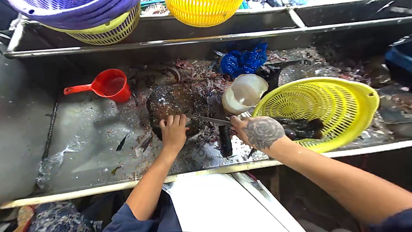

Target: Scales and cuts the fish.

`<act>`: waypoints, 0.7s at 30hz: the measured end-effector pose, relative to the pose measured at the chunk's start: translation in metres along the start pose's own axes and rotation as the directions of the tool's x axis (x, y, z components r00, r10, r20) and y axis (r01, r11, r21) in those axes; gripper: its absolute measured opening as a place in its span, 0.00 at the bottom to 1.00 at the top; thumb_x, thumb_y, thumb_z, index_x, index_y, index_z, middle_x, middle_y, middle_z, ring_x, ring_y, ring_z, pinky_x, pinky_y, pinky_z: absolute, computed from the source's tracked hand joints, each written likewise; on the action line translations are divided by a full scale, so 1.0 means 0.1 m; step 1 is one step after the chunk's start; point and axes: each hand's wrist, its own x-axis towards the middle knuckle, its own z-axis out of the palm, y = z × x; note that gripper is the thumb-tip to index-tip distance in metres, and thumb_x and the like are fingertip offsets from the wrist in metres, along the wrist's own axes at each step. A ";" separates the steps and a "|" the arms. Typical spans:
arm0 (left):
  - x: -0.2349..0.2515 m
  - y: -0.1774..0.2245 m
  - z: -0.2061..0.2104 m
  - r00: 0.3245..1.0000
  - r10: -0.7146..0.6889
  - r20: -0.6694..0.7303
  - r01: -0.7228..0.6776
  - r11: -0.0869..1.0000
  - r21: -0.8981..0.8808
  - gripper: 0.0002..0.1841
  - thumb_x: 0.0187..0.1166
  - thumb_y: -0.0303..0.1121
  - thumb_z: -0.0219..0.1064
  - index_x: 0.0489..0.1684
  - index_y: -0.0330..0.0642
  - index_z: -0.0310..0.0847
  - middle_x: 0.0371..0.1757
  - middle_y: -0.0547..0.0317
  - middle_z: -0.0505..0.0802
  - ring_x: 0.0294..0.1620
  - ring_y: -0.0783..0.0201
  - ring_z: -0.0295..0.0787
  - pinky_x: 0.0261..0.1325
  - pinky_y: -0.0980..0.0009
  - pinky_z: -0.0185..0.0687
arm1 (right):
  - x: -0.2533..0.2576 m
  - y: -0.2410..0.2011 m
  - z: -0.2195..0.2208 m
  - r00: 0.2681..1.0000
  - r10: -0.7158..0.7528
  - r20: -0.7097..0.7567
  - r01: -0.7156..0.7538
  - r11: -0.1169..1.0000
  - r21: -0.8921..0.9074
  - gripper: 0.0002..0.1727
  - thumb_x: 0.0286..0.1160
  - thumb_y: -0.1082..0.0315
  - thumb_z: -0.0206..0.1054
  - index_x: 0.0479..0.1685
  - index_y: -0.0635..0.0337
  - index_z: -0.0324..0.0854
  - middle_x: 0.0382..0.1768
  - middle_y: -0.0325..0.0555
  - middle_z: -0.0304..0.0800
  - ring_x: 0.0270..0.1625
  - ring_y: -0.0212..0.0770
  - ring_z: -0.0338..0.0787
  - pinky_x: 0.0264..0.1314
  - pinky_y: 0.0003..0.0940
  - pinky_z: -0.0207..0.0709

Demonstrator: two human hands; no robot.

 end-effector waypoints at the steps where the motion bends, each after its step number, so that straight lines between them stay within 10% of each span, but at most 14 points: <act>1: -0.03 0.01 0.02 1.000 0.010 -0.025 -0.009 1.000 0.013 0.22 0.79 0.47 0.72 0.70 0.53 0.83 0.64 0.56 0.90 0.69 0.47 0.83 0.68 0.36 0.70 | 0.00 -0.02 -0.01 1.000 0.007 -0.013 -0.008 0.999 -0.040 0.14 0.91 0.54 0.55 0.58 0.49 0.82 0.38 0.56 0.92 0.41 0.63 0.94 0.37 0.59 0.84; 14: -0.10 0.04 0.09 0.991 0.050 -0.123 -0.042 0.997 0.066 0.19 0.81 0.43 0.71 0.68 0.51 0.83 0.59 0.54 0.90 0.65 0.48 0.85 0.65 0.39 0.71 | 0.02 -0.25 -0.21 1.000 0.010 0.014 -0.007 0.981 -0.192 0.11 0.86 0.66 0.60 0.60 0.48 0.82 0.39 0.55 0.91 0.40 0.61 0.93 0.34 0.55 0.83; 21: -0.24 0.16 0.16 0.972 -0.007 -0.235 0.040 0.990 0.134 0.23 0.81 0.46 0.69 0.66 0.39 0.84 0.58 0.44 0.90 0.63 0.43 0.86 0.62 0.42 0.75 | 0.15 -0.26 -0.49 0.944 -0.009 0.331 0.020 0.999 -0.030 0.18 0.90 0.46 0.55 0.64 0.44 0.79 0.44 0.50 0.92 0.50 0.56 0.93 0.48 0.58 0.85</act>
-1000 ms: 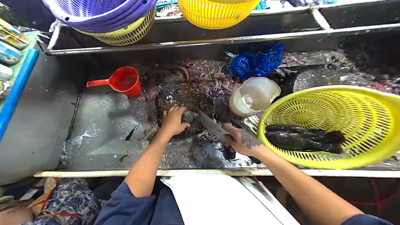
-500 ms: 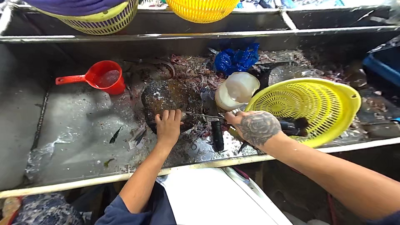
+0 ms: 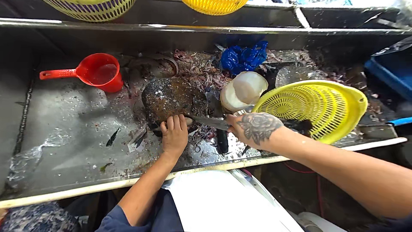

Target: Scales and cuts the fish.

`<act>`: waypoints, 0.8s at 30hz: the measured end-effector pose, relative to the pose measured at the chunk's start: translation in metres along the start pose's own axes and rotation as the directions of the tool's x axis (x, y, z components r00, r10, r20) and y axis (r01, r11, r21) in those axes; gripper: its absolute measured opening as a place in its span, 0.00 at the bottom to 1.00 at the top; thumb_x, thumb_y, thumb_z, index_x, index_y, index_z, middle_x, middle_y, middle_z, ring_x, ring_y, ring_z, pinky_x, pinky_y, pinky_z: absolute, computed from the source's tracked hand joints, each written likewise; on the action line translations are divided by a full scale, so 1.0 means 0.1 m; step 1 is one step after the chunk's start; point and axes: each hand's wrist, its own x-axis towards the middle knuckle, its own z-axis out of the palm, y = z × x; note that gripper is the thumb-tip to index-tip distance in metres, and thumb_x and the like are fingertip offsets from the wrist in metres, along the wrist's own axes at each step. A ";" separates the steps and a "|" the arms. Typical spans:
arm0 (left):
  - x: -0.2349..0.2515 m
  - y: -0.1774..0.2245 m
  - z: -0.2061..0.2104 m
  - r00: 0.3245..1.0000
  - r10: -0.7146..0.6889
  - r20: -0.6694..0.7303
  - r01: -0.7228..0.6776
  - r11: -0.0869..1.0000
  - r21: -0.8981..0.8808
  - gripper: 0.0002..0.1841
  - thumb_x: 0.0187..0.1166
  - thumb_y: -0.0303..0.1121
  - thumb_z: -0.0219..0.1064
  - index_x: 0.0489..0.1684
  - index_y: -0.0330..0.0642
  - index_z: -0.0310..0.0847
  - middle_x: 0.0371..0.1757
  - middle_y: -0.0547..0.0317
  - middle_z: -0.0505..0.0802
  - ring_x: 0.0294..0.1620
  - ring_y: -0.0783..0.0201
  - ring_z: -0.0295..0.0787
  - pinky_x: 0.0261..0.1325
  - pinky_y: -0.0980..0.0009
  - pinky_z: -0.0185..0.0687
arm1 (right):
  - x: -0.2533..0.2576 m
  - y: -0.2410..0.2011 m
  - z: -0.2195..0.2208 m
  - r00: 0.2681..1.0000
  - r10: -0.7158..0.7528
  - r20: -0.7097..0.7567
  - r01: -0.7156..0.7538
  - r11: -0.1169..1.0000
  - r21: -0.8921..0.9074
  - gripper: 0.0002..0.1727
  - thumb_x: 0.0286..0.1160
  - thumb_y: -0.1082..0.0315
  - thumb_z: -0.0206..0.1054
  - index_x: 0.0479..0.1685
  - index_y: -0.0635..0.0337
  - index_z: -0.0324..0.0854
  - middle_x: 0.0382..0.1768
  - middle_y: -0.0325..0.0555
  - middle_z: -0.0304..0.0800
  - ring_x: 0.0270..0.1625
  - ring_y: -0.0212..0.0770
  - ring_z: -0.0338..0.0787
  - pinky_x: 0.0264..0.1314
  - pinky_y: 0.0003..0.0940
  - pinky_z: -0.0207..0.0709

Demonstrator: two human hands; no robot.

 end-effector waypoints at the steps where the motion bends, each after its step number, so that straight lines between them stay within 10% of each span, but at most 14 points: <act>1: -0.02 0.00 0.00 1.000 -0.001 -0.005 0.001 1.000 -0.004 0.23 0.81 0.47 0.70 0.66 0.39 0.84 0.57 0.44 0.90 0.63 0.43 0.86 0.61 0.42 0.75 | 0.01 0.02 -0.05 0.998 -0.032 0.047 0.031 0.999 0.030 0.20 0.90 0.46 0.54 0.64 0.46 0.79 0.46 0.51 0.91 0.53 0.56 0.93 0.51 0.59 0.84; 7: -0.05 0.02 -0.03 0.999 0.052 0.010 -0.052 0.998 0.036 0.17 0.84 0.45 0.65 0.64 0.51 0.86 0.55 0.52 0.91 0.58 0.49 0.87 0.59 0.42 0.70 | 0.14 0.01 -0.07 0.969 -0.111 0.221 0.081 0.987 0.140 0.22 0.91 0.46 0.54 0.67 0.53 0.77 0.48 0.51 0.89 0.55 0.53 0.91 0.57 0.57 0.82; 24: 0.23 -0.24 -0.10 0.971 0.129 0.200 -0.129 0.992 -0.010 0.18 0.82 0.44 0.69 0.66 0.53 0.85 0.56 0.57 0.91 0.60 0.52 0.87 0.63 0.39 0.70 | 0.37 -0.33 0.32 0.990 -0.059 0.126 0.003 0.915 0.403 0.21 0.92 0.48 0.52 0.68 0.53 0.72 0.52 0.56 0.88 0.60 0.59 0.90 0.60 0.62 0.83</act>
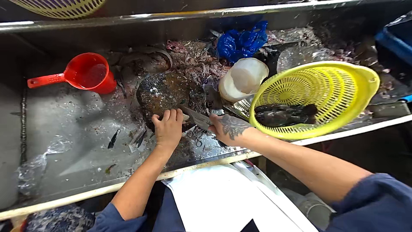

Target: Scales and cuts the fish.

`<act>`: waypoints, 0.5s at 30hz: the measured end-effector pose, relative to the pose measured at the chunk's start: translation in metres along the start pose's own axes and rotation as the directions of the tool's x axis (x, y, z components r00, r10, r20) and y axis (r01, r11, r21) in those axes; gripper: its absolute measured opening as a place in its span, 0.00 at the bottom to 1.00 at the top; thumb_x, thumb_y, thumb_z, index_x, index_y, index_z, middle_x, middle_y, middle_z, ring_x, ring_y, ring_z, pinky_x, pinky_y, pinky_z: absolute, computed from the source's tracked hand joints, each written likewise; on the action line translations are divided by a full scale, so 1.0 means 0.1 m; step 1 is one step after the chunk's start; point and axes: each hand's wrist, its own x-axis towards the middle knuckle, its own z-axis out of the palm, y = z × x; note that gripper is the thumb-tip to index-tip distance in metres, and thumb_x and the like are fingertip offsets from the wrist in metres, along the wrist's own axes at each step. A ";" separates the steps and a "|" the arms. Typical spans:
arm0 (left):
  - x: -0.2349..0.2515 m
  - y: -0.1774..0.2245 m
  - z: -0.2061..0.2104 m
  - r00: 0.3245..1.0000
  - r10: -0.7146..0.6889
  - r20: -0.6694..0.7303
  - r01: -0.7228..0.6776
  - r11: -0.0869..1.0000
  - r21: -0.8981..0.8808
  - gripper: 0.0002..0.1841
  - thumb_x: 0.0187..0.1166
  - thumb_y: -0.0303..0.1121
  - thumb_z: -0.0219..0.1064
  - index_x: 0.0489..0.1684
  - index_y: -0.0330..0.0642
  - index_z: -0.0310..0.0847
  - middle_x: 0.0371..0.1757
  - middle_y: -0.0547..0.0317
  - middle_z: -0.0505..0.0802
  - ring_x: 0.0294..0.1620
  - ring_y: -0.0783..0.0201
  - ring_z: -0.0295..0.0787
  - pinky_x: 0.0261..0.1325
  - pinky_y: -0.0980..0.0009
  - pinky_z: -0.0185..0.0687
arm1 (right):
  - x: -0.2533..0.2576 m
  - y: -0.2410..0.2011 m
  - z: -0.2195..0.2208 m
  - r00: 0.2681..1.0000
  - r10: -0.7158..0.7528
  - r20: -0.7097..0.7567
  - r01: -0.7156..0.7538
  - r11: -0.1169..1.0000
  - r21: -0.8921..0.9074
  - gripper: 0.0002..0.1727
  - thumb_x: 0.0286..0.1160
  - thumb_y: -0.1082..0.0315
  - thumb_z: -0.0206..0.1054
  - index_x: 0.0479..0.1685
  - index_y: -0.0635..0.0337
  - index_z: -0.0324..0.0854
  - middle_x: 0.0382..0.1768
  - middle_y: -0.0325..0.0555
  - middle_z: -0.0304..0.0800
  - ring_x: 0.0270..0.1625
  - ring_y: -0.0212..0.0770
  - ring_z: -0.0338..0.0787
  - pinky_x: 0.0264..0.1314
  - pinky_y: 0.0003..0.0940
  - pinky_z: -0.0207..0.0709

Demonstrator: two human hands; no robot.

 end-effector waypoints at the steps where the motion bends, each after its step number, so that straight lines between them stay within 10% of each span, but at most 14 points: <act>1: 0.02 -0.04 -0.03 0.999 0.019 0.045 -0.018 1.000 -0.021 0.18 0.82 0.46 0.69 0.67 0.54 0.85 0.56 0.58 0.91 0.60 0.52 0.86 0.64 0.39 0.70 | -0.04 0.06 0.00 1.000 -0.014 0.012 0.014 1.000 -0.006 0.23 0.92 0.48 0.53 0.70 0.54 0.73 0.53 0.57 0.88 0.60 0.60 0.90 0.60 0.63 0.82; 15: 0.52 0.01 -0.19 0.964 0.197 0.177 -0.162 0.968 -0.194 0.20 0.88 0.56 0.55 0.56 0.56 0.86 0.51 0.63 0.91 0.58 0.56 0.86 0.67 0.39 0.65 | -0.33 0.27 -0.55 0.994 0.097 -0.046 -0.107 0.927 -0.360 0.16 0.89 0.50 0.56 0.60 0.47 0.79 0.43 0.49 0.90 0.50 0.54 0.93 0.47 0.56 0.86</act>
